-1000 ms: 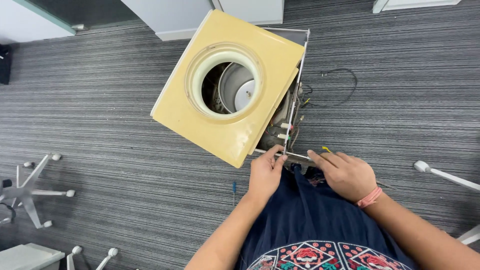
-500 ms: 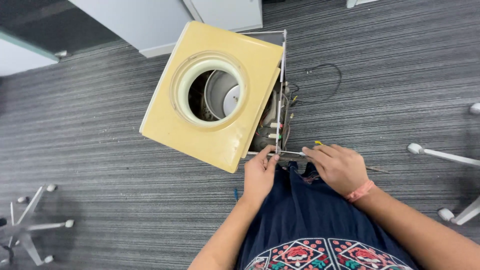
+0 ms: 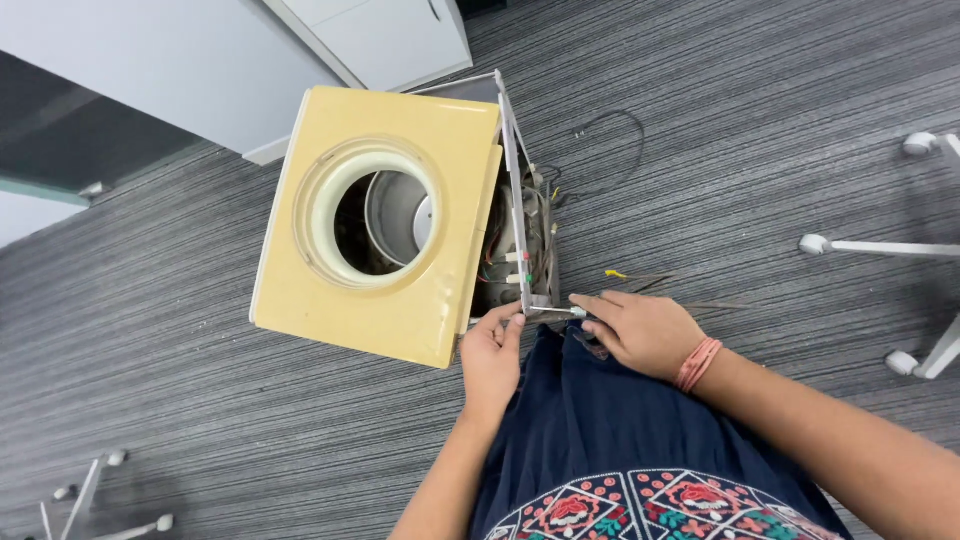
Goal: Repairing or disassembling a water dispenser using a screwdriver.
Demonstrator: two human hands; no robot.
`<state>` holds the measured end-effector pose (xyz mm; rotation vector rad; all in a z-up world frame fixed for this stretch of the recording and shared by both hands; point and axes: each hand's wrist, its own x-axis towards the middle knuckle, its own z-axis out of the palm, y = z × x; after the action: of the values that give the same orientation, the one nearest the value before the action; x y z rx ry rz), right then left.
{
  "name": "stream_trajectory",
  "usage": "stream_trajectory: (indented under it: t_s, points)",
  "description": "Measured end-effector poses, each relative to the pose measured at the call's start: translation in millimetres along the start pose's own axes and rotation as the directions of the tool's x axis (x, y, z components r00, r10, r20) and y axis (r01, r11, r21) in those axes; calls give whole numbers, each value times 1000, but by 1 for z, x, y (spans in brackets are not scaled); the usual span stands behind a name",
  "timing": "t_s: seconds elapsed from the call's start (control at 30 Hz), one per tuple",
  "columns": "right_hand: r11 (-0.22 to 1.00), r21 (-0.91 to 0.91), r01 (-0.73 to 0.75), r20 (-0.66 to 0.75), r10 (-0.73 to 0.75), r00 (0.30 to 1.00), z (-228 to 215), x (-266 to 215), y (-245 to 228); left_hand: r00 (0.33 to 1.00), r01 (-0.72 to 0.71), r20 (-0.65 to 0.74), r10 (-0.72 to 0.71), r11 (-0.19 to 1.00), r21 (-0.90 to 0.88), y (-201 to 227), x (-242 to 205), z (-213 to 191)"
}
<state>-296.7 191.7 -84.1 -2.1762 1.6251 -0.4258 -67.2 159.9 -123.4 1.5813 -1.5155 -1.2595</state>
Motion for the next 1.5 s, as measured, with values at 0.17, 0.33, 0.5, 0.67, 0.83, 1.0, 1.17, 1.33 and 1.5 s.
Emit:
stream_trajectory:
  t_s: [0.17,0.33,0.5,0.67,0.83,1.0,1.17,1.33,1.5]
  points:
    - [996,2,89,-124,-88,988,3,-3,11,1000,26,12,-26,999,-46,6,0,-2]
    - [975,-141,174,-192,-199,961,-3,1,4,1000,-16,6,16,1000,-14,5,2,-5]
    - [989,-82,119,-122,-128,984,5,-2,4,1000,11,6,-11,1000,23,6,3,-6]
    - [961,-221,168,-265,-225,938,-1,-3,-1,1000,-5,14,5,1000,-7,2,3,-6]
    - [988,-93,122,-219,-139,966,19,0,6,1000,-26,3,26,1000,0,3,4,-5]
    - [976,-185,114,-65,-128,990,3,6,3,1000,9,-8,-9,1000,15,7,4,-4]
    - [976,-182,120,-171,-152,974,12,5,5,1000,-17,-1,17,1000,-3,4,8,-4]
    - [997,-44,67,-113,-71,991,21,-1,6,1000,-20,14,21,999,-28,0,5,-5]
    - [987,-110,114,-293,-141,946,19,-2,0,1000,-11,11,12,1000,-11,4,5,-5]
